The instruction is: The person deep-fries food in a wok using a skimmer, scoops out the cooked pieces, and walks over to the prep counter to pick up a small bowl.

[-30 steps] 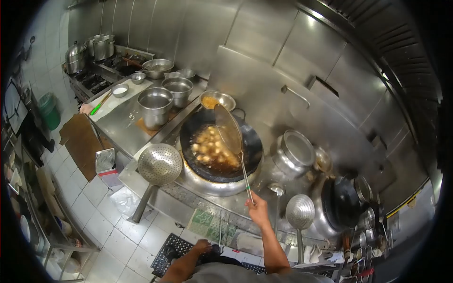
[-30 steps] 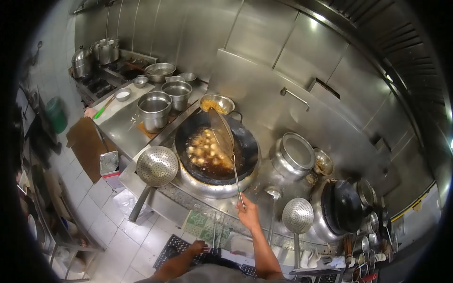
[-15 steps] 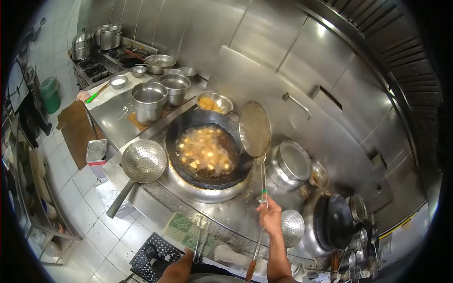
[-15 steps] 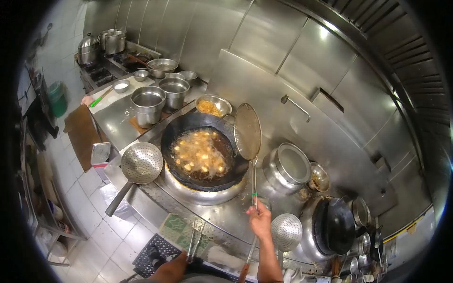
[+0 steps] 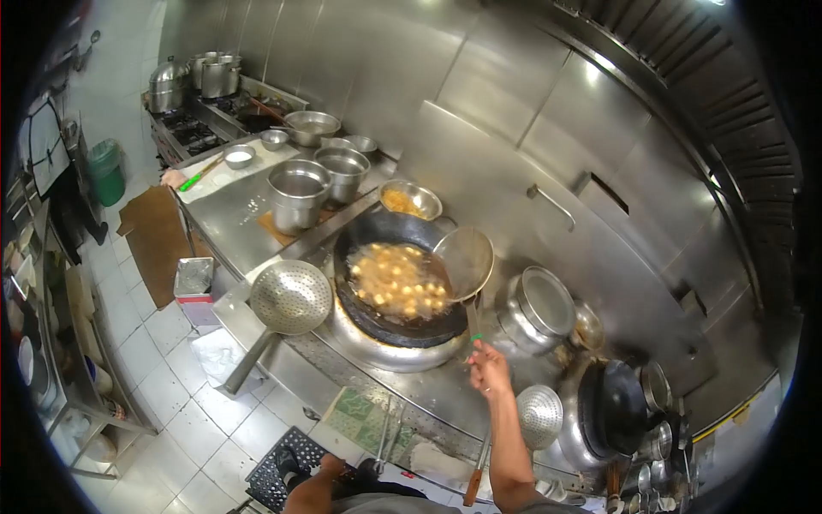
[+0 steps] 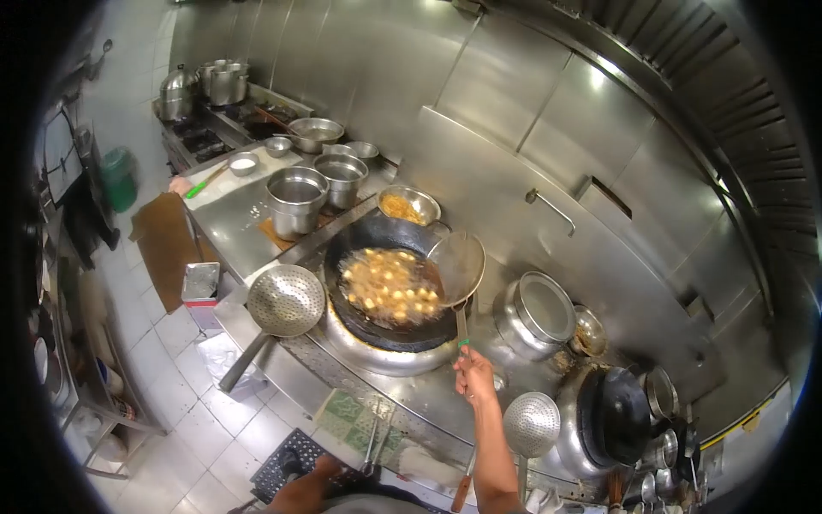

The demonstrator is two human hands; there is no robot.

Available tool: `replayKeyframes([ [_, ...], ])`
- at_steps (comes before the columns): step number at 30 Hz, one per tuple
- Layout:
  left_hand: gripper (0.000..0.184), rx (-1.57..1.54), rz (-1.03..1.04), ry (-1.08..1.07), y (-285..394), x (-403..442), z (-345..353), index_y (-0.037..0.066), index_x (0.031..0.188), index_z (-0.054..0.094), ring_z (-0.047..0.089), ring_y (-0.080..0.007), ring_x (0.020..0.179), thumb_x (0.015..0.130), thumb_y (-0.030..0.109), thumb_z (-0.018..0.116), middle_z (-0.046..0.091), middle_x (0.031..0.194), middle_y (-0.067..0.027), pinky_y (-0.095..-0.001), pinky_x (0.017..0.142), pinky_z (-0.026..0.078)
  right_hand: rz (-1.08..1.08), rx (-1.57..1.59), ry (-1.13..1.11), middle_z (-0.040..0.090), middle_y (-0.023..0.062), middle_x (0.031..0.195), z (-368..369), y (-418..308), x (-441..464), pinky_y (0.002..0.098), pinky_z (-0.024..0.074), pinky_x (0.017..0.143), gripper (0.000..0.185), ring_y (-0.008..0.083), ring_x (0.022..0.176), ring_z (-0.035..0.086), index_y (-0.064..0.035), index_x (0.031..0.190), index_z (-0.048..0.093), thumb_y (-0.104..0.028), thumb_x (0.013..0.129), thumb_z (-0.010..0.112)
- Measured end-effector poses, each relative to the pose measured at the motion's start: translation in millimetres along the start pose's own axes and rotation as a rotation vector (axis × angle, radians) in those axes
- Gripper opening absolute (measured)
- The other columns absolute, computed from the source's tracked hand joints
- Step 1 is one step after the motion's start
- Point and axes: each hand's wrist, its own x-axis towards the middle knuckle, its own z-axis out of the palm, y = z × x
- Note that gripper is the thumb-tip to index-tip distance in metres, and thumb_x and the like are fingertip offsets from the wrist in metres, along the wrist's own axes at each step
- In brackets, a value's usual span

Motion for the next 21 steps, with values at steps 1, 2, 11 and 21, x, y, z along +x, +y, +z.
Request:
replayKeyframes([
  [1,0.046,-0.02,-0.022,0.045,-24.7,-6.3,6.6,0.004,0.097,0.066,0.061,-0.0314,0.097,0.079,0.046,0.054,0.063,0.101,-0.0205,-0.0403,0.086,0.047,0.088,0.146,-0.069,0.051,0.0048,0.073,4.8,3.2,4.7,0.0236,0.029,0.031,0.025,0.0068,0.039,0.035,-0.0042,0.115,0.048,-0.004,0.09,0.044],
  [2,0.051,-0.151,-0.116,-0.015,-44.0,-28.4,-3.7,0.002,0.102,0.062,0.059,-0.0328,0.1,0.082,0.047,0.051,0.061,0.105,-0.0219,-0.0398,0.088,0.046,0.087,0.149,-0.08,0.051,0.0048,0.073,10.8,7.3,7.6,0.0236,0.029,0.031,0.025,0.0068,0.039,0.035,-0.0042,0.115,0.048,-0.004,0.09,0.044],
  [11,0.048,-0.265,-0.32,-0.057,-174.7,-154.8,-28.6,0.001,0.116,0.051,0.057,-0.0349,0.103,0.09,0.039,0.041,0.06,0.108,-0.0221,-0.0414,0.086,0.047,0.298,0.574,-0.324,0.051,0.0007,0.074,65.5,46.5,22.5,0.0209,0.0281,0.031,0.019,0.0035,0.041,0.036,-0.0123,0.107,0.05,-0.004,0.09,0.044],
  [21,0.044,-0.489,-0.345,0.074,-200.3,-128.3,-18.2,0.0,0.109,0.05,0.057,-0.0401,0.099,0.087,0.037,0.04,0.059,0.102,-0.0286,-0.0498,0.083,0.045,0.053,0.23,-0.163,0.051,0.0029,0.072,120.6,46.0,-16.1,0.024,0.0255,0.03,0.031,0.0066,0.038,0.036,-0.0072,0.119,0.047,-0.004,0.088,0.049],
])
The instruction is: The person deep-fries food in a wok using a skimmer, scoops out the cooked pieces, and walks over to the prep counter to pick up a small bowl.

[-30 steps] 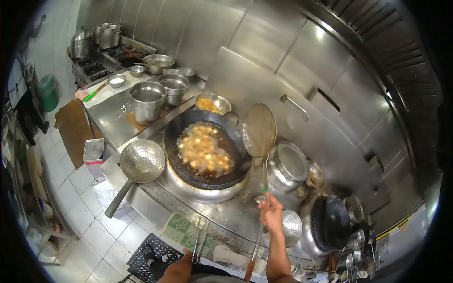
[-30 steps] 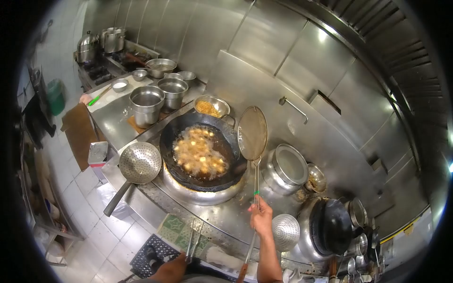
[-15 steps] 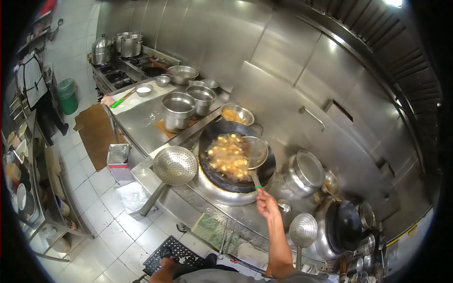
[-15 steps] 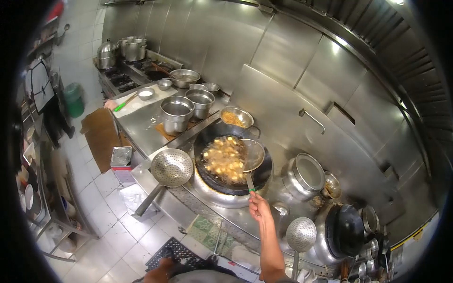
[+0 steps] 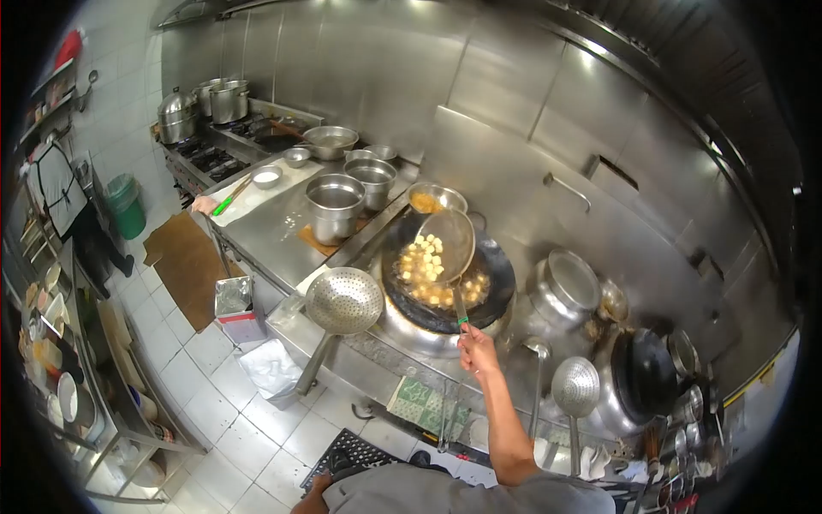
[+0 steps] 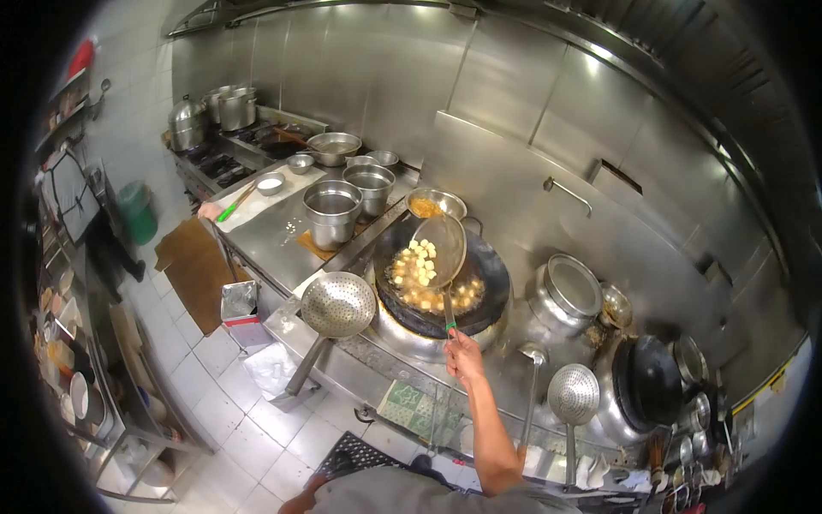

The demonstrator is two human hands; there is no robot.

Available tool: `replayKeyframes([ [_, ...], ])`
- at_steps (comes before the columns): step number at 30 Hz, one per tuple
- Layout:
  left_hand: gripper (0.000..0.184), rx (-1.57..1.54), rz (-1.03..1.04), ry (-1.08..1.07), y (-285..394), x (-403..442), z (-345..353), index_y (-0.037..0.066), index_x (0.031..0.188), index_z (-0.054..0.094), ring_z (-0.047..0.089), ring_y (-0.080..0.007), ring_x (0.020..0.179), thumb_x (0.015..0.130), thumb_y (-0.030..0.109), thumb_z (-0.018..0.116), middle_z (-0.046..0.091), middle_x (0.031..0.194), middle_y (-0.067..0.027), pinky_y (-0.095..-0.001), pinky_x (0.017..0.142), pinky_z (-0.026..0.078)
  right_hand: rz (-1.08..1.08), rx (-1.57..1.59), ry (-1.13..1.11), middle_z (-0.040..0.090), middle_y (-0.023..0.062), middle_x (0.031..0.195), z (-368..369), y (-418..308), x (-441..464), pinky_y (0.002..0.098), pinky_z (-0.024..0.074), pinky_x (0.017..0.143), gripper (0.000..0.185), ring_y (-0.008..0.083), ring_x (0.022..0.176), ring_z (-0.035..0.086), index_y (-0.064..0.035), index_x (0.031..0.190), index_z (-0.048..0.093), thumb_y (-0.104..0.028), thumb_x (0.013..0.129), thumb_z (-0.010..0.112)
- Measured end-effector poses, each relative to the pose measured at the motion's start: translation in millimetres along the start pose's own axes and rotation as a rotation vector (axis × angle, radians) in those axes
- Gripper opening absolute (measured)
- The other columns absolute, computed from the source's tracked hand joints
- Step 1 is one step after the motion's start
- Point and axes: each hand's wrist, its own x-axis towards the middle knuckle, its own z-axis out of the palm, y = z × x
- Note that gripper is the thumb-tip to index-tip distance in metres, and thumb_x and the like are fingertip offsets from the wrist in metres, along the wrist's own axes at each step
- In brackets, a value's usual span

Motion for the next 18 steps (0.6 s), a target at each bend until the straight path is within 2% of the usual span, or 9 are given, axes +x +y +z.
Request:
replayKeyframes([
  [2,0.044,-0.07,0.011,0.011,-7.0,6.2,-15.1,0.001,0.105,0.051,0.058,-0.0409,0.097,0.087,0.039,0.041,0.059,0.1,-0.0295,-0.0508,0.08,0.046,-0.104,-0.296,0.095,0.053,0.0022,0.07,10.7,0.7,-13.9,0.0248,0.032,0.037,0.044,0.0073,0.044,0.043,-0.0033,0.13,0.042,-0.002,0.087,0.049],
  [3,0.042,0.084,0.136,0.02,-5.3,14.3,-29.4,0.001,0.101,0.052,0.059,-0.0413,0.09,0.085,0.039,0.044,0.06,0.092,-0.0273,-0.0503,0.076,0.047,-0.101,-0.283,0.111,0.053,0.0022,0.07,3.2,12.5,-7.8,0.0248,0.032,0.037,0.044,0.0073,0.044,0.043,-0.0033,0.13,0.042,-0.002,0.087,0.049],
  [5,0.038,0.386,0.384,0.025,-6.9,19.7,-50.2,0.003,0.093,0.053,0.062,-0.042,0.075,0.082,0.039,0.05,0.063,0.077,-0.023,-0.0494,0.066,0.049,-0.518,-0.594,0.113,0.055,0.0002,0.07,-16.2,42.0,9.1,0.0237,0.032,0.038,0.04,0.0055,0.044,0.04,0.0,0.127,0.047,-0.001,0.087,0.047],
  [7,0.029,0.475,0.604,0.101,-21.4,31.1,-67.9,0.005,0.087,0.053,0.062,-0.0406,0.074,0.082,0.033,0.053,0.063,0.074,-0.0219,-0.048,0.066,0.049,-0.417,-0.554,0.165,0.056,-0.0014,0.071,-3.0,27.8,-14.7,0.0228,0.0326,0.04,0.037,0.0052,0.046,0.041,-0.0014,0.125,0.05,-0.002,0.088,0.048],
  [8,0.025,0.67,0.685,0.121,-22.3,36.9,-76.6,0.005,0.085,0.054,0.064,-0.0332,0.072,0.08,0.029,0.059,0.065,0.074,-0.0153,-0.0456,0.06,0.049,-0.462,-0.575,0.181,0.056,-0.0017,0.07,-7.0,26.0,-18.0,0.023,0.0326,0.04,0.038,0.0052,0.046,0.041,-0.0029,0.126,0.05,-0.003,0.088,0.049],
  [11,0.026,0.522,0.691,0.079,-33.1,43.1,-103.5,0.007,0.084,0.055,0.065,-0.0229,0.07,0.077,0.03,0.065,0.066,0.075,-0.0062,-0.0405,0.055,0.047,-0.45,-0.594,0.239,0.056,-0.0015,0.069,-3.3,0.0,-29.3,0.0241,0.0335,0.04,0.037,0.0055,0.046,0.041,-0.0065,0.126,0.051,-0.006,0.089,0.051],
  [12,0.027,0.89,0.643,0.164,-32.7,47.1,-105.1,0.011,0.085,0.057,0.063,-0.0147,0.069,0.076,0.035,0.066,0.065,0.074,0.0014,-0.0353,0.054,0.046,-0.485,-0.661,0.312,0.056,-0.0016,0.069,-8.5,-4.4,-26.2,0.0241,0.0337,0.04,0.037,0.0057,0.045,0.041,-0.0063,0.125,0.051,-0.005,0.089,0.05],
  [15,0.028,0.884,0.518,-0.032,-29.7,50.5,-120.6,0.016,0.087,0.06,0.063,-0.012,0.071,0.074,0.04,0.069,0.064,0.078,0.0034,-0.0334,0.055,0.047,-0.644,-0.803,0.391,0.056,0.0003,0.069,-40.0,-10.2,-12.3,0.025,0.0333,0.035,0.037,0.0073,0.042,0.041,-0.0039,0.125,0.05,-0.004,0.088,0.047],
  [18,0.027,1.236,0.677,0.04,-33.6,47.4,-129.2,0.022,0.086,0.064,0.063,-0.0118,0.075,0.07,0.041,0.072,0.063,0.084,0.0052,-0.0305,0.056,0.047,-0.347,-0.581,0.48,0.054,0.0051,0.068,-36.6,-37.7,-27.1,0.0272,0.0301,0.028,0.042,0.0108,0.037,0.042,0.0001,0.13,0.042,-0.005,0.088,0.044],
])
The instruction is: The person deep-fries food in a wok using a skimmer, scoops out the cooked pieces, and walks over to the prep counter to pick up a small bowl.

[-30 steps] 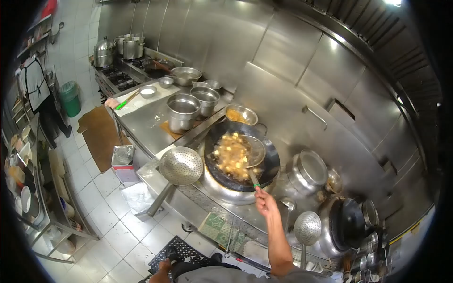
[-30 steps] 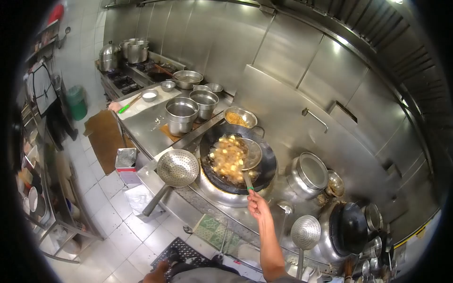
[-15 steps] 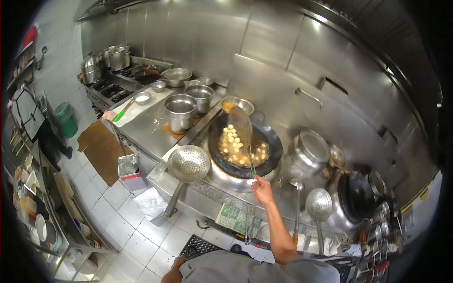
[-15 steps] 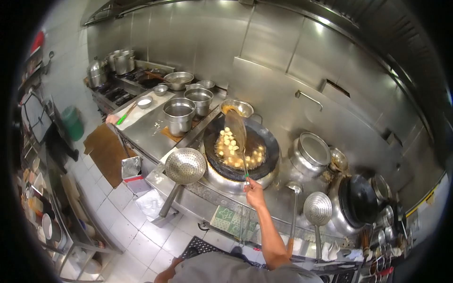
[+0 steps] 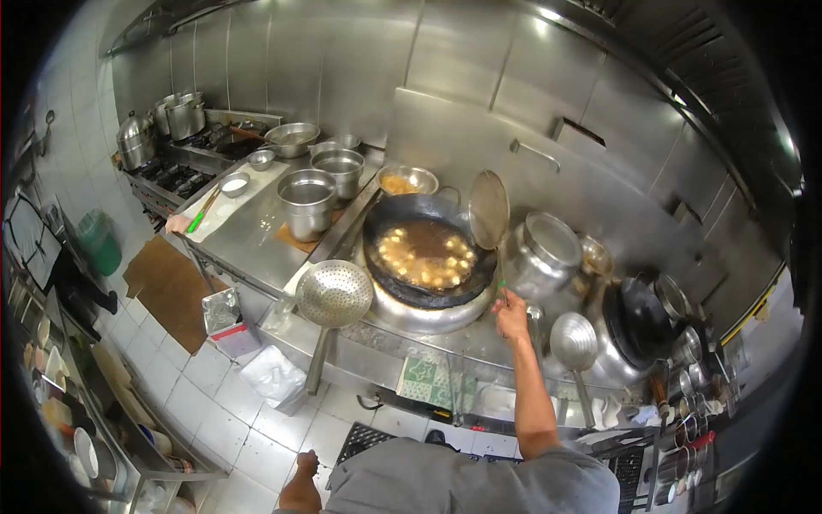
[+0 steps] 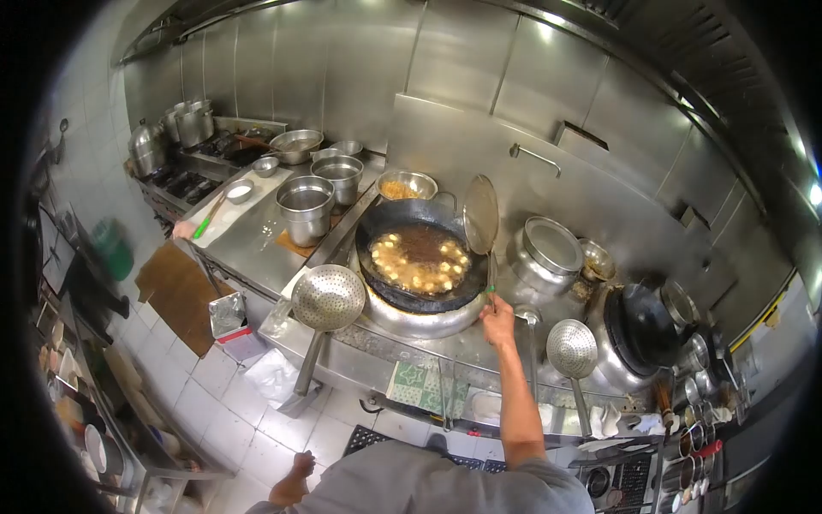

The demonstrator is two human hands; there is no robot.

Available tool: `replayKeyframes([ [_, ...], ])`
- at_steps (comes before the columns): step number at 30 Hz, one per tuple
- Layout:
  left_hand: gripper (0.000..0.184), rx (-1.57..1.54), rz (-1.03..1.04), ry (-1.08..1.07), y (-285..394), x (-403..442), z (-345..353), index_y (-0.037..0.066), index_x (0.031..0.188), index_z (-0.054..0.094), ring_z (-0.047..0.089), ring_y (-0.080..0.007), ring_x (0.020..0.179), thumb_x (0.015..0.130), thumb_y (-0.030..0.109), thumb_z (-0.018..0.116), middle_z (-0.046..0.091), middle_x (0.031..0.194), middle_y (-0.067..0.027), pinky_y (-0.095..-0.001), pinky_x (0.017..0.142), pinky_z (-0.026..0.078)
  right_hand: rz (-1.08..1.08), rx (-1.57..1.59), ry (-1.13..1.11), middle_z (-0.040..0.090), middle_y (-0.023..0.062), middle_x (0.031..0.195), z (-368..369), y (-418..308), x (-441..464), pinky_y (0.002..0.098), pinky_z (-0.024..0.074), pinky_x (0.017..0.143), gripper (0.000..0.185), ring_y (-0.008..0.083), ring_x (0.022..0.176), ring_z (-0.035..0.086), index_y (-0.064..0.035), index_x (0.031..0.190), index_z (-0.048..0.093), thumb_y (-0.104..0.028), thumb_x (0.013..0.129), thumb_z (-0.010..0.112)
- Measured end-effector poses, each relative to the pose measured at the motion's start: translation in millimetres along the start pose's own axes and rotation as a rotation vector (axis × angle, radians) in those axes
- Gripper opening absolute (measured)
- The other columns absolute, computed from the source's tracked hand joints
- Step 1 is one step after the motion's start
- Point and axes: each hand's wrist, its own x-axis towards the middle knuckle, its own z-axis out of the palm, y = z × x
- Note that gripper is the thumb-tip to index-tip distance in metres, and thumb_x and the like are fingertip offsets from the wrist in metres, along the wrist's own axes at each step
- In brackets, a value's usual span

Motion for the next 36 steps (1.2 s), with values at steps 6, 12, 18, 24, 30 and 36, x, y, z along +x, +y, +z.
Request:
replayKeyframes([
  [6,0.012,-0.203,-0.048,0.141,0.8,9.1,-2.5,0.017,0.084,0.064,0.061,-0.0145,0.073,0.073,0.023,0.062,0.063,0.081,0.0043,-0.0314,0.063,0.048,0.247,0.242,-0.16,0.049,0.0036,0.067,-11.6,-19.6,-32.7,0.0256,0.0312,0.029,0.028,0.0091,0.036,0.037,-0.0009,0.113,0.044,-0.002,0.085,0.045],
  [12,0.02,-1.793,-0.363,0.661,-35.5,27.6,-102.6,0.005,0.089,0.059,0.043,-0.013,0.04,0.083,0.023,0.053,0.046,0.05,-0.0019,-0.026,0.034,0.033,0.537,0.614,-0.34,0.05,0.0021,0.068,2.5,-40.2,-41.8,0.0225,0.029,0.029,0.026,0.0057,0.038,0.038,-0.0046,0.109,0.044,0.002,0.084,0.045],
  [18,0.04,-2.606,-0.321,0.538,-49.0,-20.6,-351.3,0.002,0.108,0.05,0.05,-0.0162,0.052,0.093,0.039,0.044,0.056,0.07,-0.0092,-0.026,0.044,0.042,0.666,0.844,-0.514,0.048,-0.0002,0.066,30.1,-12.3,-18.2,0.0202,0.0268,0.029,0.027,0.0033,0.037,0.035,-0.0071,0.11,0.043,0.003,0.085,0.045],
  [24,0.032,-2.665,-0.104,0.37,-34.5,10.5,-358.5,-0.001,0.105,0.051,0.051,-0.0166,0.058,0.094,0.028,0.042,0.059,0.086,-0.0133,-0.0293,0.049,0.046,0.701,0.991,-0.551,0.048,0.0001,0.069,38.2,6.1,-16.3,0.0202,0.0267,0.029,0.027,0.0032,0.038,0.035,-0.0092,0.112,0.043,0.001,0.087,0.042],
  [30,0.022,-3.064,0.145,0.008,-0.4,24.3,-392.5,0.0,0.097,0.053,0.048,-0.0158,0.053,0.084,0.017,0.053,0.054,0.072,-0.005,-0.027,0.05,0.044,0.623,1.041,-0.666,0.049,0.0013,0.073,46.1,32.4,10.4,0.0208,0.0269,0.03,0.025,0.0033,0.04,0.035,-0.0099,0.112,0.043,-0.002,0.088,0.042],
  [36,0.012,-3.141,0.385,-0.147,7.3,47.8,-388.4,0.001,0.087,0.054,0.044,-0.0097,0.051,0.082,0.012,0.054,0.049,0.065,0.0011,-0.024,0.045,0.04,0.584,1.037,-0.595,0.049,0.0014,0.072,43.8,28.5,-4.3,0.02,0.0273,0.03,0.029,0.0034,0.039,0.035,-0.0099,0.115,0.044,-0.001,0.088,0.043],
])
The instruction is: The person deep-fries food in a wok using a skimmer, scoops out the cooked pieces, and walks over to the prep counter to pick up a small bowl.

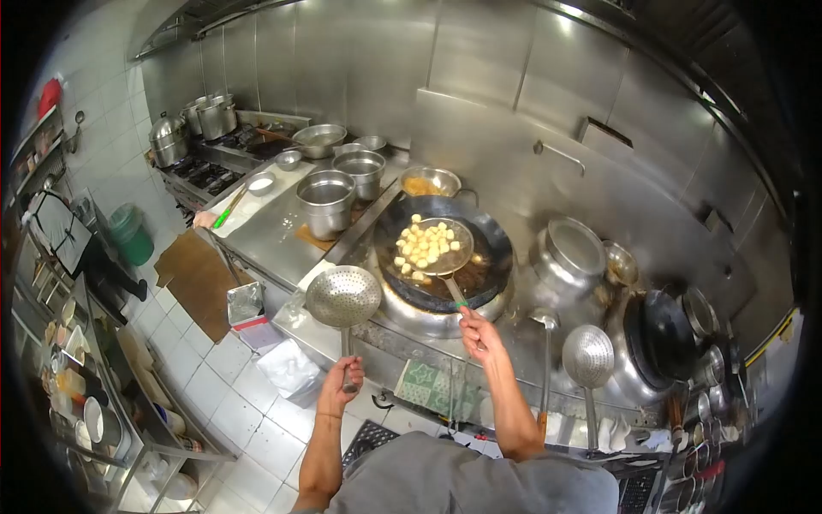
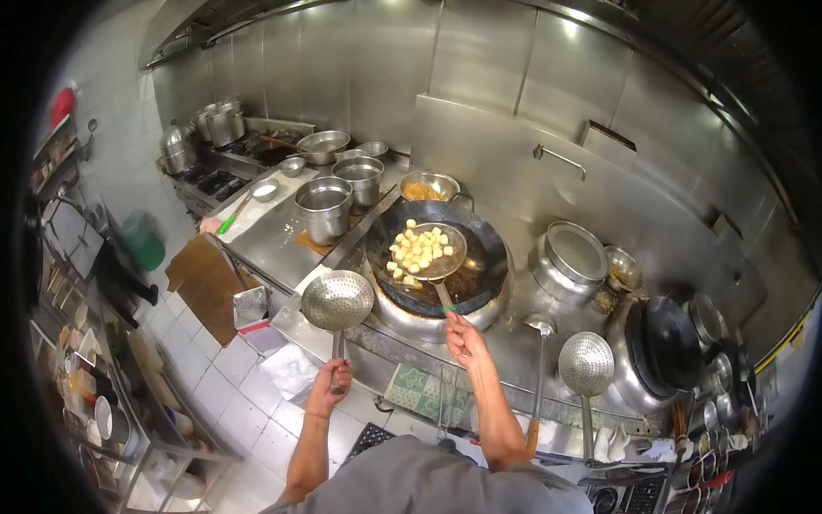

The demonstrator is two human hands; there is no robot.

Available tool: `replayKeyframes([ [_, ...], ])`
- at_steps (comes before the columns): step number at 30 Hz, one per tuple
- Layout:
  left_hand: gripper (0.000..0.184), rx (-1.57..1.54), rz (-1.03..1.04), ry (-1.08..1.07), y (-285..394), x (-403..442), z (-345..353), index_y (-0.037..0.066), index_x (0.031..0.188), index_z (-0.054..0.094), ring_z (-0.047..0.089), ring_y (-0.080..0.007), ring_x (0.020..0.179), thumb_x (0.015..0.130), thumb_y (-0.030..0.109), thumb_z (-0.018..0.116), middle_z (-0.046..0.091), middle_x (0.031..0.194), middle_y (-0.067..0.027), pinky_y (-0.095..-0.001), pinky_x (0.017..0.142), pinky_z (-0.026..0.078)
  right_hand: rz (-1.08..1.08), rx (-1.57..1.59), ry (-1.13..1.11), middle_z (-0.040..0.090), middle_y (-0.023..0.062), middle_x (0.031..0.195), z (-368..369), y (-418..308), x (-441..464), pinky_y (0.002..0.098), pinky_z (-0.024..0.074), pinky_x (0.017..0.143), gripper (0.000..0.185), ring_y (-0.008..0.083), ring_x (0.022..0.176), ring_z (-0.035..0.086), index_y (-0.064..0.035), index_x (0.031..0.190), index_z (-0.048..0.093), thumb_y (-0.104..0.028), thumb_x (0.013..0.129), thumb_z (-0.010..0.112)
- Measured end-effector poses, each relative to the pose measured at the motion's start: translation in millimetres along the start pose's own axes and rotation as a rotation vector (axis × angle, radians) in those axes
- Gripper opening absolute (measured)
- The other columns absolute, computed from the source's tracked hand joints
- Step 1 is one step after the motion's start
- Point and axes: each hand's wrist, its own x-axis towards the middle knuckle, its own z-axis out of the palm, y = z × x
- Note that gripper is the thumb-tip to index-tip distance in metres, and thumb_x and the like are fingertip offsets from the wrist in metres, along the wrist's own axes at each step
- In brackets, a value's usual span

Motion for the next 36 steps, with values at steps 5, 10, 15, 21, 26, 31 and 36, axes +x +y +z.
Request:
replayKeyframes([
  [5,0.009,0.109,0.09,0.065,-12.7,-13.4,18.3,0.004,0.079,0.049,0.043,-0.0096,0.05,0.082,0.011,0.054,0.047,0.063,0.0003,-0.0231,0.042,0.038,-0.04,-0.059,-0.025,0.05,0.0025,0.073,-14.9,-2.4,-2.6,0.0209,0.0276,0.029,0.03,0.0036,0.038,0.035,-0.0099,0.118,0.044,-0.003,0.089,0.045],
  [10,0.013,0.566,0.432,0.284,-31.5,-29.1,64.7,0.001,0.083,0.042,0.045,-0.0126,0.047,0.08,0.005,0.055,0.047,0.063,-0.0046,-0.027,0.04,0.041,-0.053,-0.103,0.003,0.05,0.0017,0.071,-4.9,-12.4,-36.7,0.0208,0.0279,0.027,0.031,0.0038,0.038,0.035,-0.0091,0.117,0.046,-0.001,0.087,0.045],
  [15,0.013,0.63,0.486,0.331,-34.3,-33.5,97.7,0.0,0.084,0.042,0.047,-0.0139,0.044,0.08,0.004,0.054,0.048,0.061,-0.0062,-0.0287,0.038,0.043,-0.046,-0.086,-0.062,0.051,0.0021,0.071,7.0,-23.5,-49.5,0.0208,0.0283,0.027,0.034,0.0037,0.038,0.036,-0.0076,0.121,0.044,-0.002,0.088,0.046],
  [21,0.012,0.664,0.471,0.318,-25.0,-27.6,102.0,-0.001,0.082,0.044,0.049,-0.0141,0.044,0.08,0.005,0.054,0.049,0.061,-0.0068,-0.0293,0.038,0.044,-0.044,-0.257,-0.108,0.047,0.0009,0.067,47.8,-27.8,-68.2,0.0194,0.0217,0.024,0.03,0.0024,0.035,0.031,-0.0067,0.116,0.05,0.0,0.087,0.044],
  [26,0.011,0.569,0.396,0.293,-17.1,-14.6,100.0,-0.001,0.079,0.046,0.049,-0.0141,0.044,0.081,0.006,0.054,0.05,0.061,-0.0067,-0.0288,0.037,0.044,-0.026,-0.439,-0.085,0.047,0.0013,0.061,77.7,-10.3,-63.2,0.0201,0.0203,0.025,0.033,0.0035,0.033,0.03,-0.0032,0.119,0.049,0.0,0.086,0.048],
  [31,0.009,0.457,0.29,0.223,-6.1,-10.4,99.6,0.003,0.076,0.047,0.045,-0.0117,0.045,0.081,0.006,0.053,0.047,0.06,-0.0034,-0.0254,0.039,0.04,-0.042,-0.74,-0.028,0.051,0.002,0.069,99.9,16.5,-58.2,0.0221,0.0243,0.03,0.049,0.0047,0.037,0.034,-0.004,0.13,0.042,0.002,0.082,0.048],
  [36,0.008,0.412,0.28,0.203,-7.0,-17.1,96.4,0.005,0.076,0.046,0.043,-0.0089,0.047,0.081,0.006,0.052,0.045,0.061,-0.0009,-0.0227,0.041,0.037,-0.111,-0.926,0.028,0.052,0.0009,0.07,107.5,18.0,-62.8,0.0223,0.0247,0.031,0.048,0.0041,0.037,0.034,-0.0059,0.131,0.043,0.002,0.084,0.046],
])
